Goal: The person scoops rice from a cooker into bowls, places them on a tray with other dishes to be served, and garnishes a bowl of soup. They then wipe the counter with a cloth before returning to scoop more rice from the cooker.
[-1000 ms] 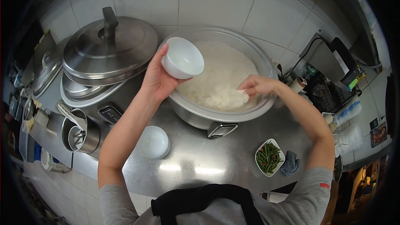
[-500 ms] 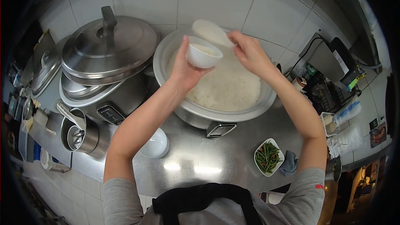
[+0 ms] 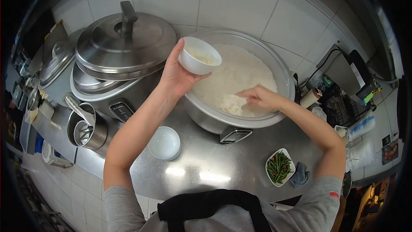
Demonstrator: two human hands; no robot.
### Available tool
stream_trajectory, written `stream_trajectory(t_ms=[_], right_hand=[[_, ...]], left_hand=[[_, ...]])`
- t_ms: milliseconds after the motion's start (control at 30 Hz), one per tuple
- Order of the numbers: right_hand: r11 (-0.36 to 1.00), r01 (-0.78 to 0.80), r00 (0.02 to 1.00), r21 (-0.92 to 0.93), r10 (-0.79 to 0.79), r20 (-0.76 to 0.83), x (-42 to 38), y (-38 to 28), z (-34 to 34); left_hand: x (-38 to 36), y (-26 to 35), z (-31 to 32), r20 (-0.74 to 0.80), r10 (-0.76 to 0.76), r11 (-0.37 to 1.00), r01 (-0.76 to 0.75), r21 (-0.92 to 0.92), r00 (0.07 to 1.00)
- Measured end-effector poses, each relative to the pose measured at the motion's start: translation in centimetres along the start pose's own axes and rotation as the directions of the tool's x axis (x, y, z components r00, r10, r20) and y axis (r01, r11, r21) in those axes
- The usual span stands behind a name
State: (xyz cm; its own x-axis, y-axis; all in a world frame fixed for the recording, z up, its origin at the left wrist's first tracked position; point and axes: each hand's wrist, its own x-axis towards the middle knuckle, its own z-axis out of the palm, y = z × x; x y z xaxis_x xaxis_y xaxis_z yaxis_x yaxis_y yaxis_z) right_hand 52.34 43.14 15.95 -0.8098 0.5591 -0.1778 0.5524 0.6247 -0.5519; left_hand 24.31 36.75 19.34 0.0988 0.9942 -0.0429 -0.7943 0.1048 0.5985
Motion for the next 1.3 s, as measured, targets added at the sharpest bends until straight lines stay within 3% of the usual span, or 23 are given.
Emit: stream_trajectory(t_ms=[133, 200, 300, 467, 533, 567, 633, 667, 733, 867, 933, 967, 1033, 1067, 1133, 1267, 1300], right_hand=[[0.977, -0.072, 0.996, 0.199, 0.061, 0.062, -1.5, 1.0, 0.2], [0.901, -0.212, 0.974, 0.379, 0.162, 0.159, -1.3, 1.6, -0.4], [0.892, -0.185, 0.982, 0.412, 0.158, 0.1, -1.2, 2.8, -2.7], [0.968, -0.106, 0.985, 0.229, 0.133, -0.106, -0.7, 0.4, -9.9], [0.993, -0.099, 0.93, -0.07, 0.067, -0.36, 0.3, -2.5, -10.9], [0.992, -0.098, 0.93, -0.073, 0.065, -0.362, 0.7, -3.5, -10.4], [0.91, -0.208, 0.821, -0.36, -0.037, -0.57, 1.1, -5.7, -8.1], [0.908, -0.211, 0.82, -0.361, -0.036, -0.571, 1.2, -6.7, -6.4], [0.72, -0.304, 0.823, -0.624, -0.131, -0.552, 1.1, -8.3, -3.3], [0.76, -0.253, 0.86, -0.599, -0.107, -0.499, 0.6, -8.3, -3.1], [0.969, -0.078, 0.743, -0.234, -0.1, -0.661, 1.3, -5.4, -4.8], [0.97, -0.078, 0.744, -0.232, -0.098, -0.66, 1.8, -4.0, -5.3], [0.897, -0.364, 0.724, -0.249, 0.104, -0.682, 3.0, -0.8, -5.6], [0.898, -0.359, 0.728, -0.253, 0.1, -0.679, 3.7, 1.0, -5.2], [0.677, -0.451, 0.772, -0.582, -0.032, -0.635, 5.5, 4.4, -4.1], [0.759, -0.252, 0.791, -0.6, -0.196, -0.58, 8.5, 4.2, -1.9], [0.7, -0.174, 0.855, -0.692, -0.24, -0.459, 8.5, 2.7, -0.9]], left_hand=[[0.7, -0.1, -0.3, 0.019, -0.028, 0.999, 0.027, 0.021, 0.999], [0.8, -0.1, -0.1, 0.008, -0.017, 0.998, 0.016, 0.066, 1.0], [1.5, -0.2, -0.7, -0.017, -0.012, 0.996, 0.014, 0.09, 1.0], [2.5, -2.0, -0.5, -0.056, -0.022, 0.991, 0.029, 0.133, 0.998], [2.4, -3.2, 1.1, -0.076, -0.055, 0.992, 0.063, 0.109, 0.996], [2.6, -3.9, 1.9, -0.073, -0.053, 0.992, 0.06, 0.109, 0.996], [3.3, -4.9, 2.7, 0.04, -0.103, 0.994, 0.104, -0.021, 0.994], [3.7, -5.1, 2.9, 0.043, -0.104, 0.994, 0.105, -0.022, 0.994], [4.8, -5.5, 3.1, 0.023, -0.119, 0.984, 0.121, -0.129, 0.993], [5.0, -4.7, 2.0, 0.041, -0.121, 0.988, 0.124, -0.089, 0.992], [4.1, -3.7, 2.1, 0.018, -0.072, 0.996, 0.072, -0.043, 0.997], [3.7, -3.2, 2.1, 0.016, -0.073, 0.996, 0.074, -0.043, 0.997], [3.0, -2.2, 2.2, -0.049, -0.01, 0.999, 0.008, -0.038, 0.999], [2.9, -1.9, 1.9, -0.053, -0.005, 0.999, 0.003, -0.04, 0.999], [2.8, -1.2, 1.4, -0.044, 0.004, 0.998, -0.007, -0.059, 0.999], [2.1, -0.3, 1.0, -0.039, 0.011, 0.998, -0.013, -0.056, 0.999], [2.1, -0.2, 0.8, -0.035, 0.013, 0.998, -0.015, -0.064, 0.999]])
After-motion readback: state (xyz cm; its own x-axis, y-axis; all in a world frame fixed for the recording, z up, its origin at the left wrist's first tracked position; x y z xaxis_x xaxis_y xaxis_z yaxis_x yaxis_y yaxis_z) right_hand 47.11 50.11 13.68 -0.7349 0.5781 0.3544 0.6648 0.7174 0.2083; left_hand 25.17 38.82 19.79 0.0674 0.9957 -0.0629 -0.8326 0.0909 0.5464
